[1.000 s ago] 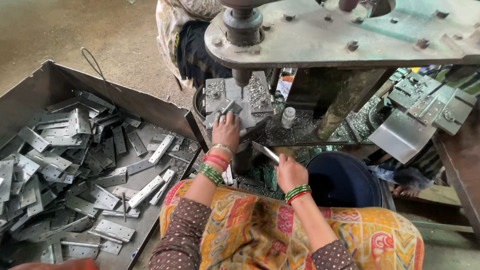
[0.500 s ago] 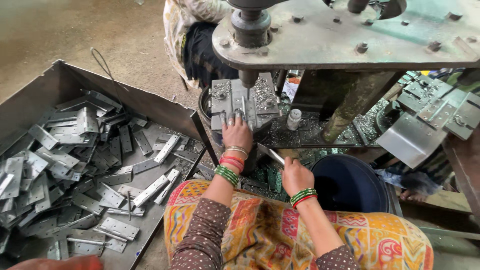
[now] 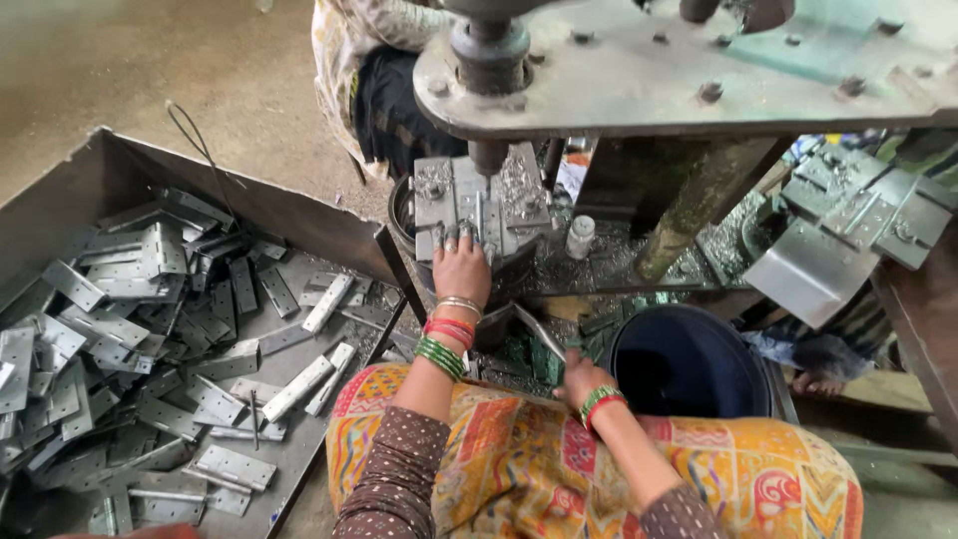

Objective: The person operates a manual punching machine to process metal hinge plates. They pick up each plate from a bin, place it under the press, pull a lever to activate the punch, and then remove the processed plate, repeating the cycle continuously.

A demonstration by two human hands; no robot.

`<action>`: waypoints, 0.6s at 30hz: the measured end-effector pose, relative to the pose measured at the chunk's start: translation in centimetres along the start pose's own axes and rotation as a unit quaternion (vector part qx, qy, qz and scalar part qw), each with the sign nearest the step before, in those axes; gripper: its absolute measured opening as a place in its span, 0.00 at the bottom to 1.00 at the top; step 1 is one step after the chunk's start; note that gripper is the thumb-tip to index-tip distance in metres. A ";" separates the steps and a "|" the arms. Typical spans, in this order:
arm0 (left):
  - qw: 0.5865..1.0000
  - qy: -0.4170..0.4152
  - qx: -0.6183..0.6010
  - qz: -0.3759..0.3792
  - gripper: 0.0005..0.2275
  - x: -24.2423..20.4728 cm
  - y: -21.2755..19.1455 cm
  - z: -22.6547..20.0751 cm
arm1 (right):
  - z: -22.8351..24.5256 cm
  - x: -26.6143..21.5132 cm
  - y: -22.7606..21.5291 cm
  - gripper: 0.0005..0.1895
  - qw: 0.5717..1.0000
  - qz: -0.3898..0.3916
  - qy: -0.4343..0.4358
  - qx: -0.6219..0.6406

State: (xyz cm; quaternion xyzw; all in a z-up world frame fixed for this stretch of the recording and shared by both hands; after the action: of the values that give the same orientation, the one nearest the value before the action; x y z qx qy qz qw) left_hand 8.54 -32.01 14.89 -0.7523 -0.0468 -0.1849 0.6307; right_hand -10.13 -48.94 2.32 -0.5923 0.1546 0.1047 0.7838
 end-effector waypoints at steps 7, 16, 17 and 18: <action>0.999 -0.006 0.038 0.002 0.12 3.0 2.2 -0.6 | -0.2 0.5 -3.7 0.23 0.990 -0.124 -0.012 -0.064; 0.999 0.015 -0.010 -0.035 0.12 -0.4 1.8 0.1 | -3.6 1.5 7.3 0.48 0.994 0.105 0.028 0.005; 0.997 0.014 -0.013 -0.074 0.12 -0.4 0.9 0.2 | -3.0 1.4 6.2 0.48 0.994 0.108 0.025 0.018; 0.997 0.018 -0.006 -0.080 0.12 -0.1 0.5 0.2 | -2.0 1.1 4.2 0.46 0.997 0.079 0.008 -0.002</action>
State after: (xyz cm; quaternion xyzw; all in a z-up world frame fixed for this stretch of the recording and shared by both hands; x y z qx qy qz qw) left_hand 8.65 -31.93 14.39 -0.7462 -0.0942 -0.2488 0.6103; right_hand -10.77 -49.69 -2.32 -0.5804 0.2067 0.1621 0.7708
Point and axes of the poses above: each hand's wrist, its own x-axis towards the middle knuckle, its own y-axis out of the palm, z = x × y, the point moved 8 cm from there along x, towards the middle knuckle, and after that the axes turned 9 degrees about -y, right-handed, at the moved point
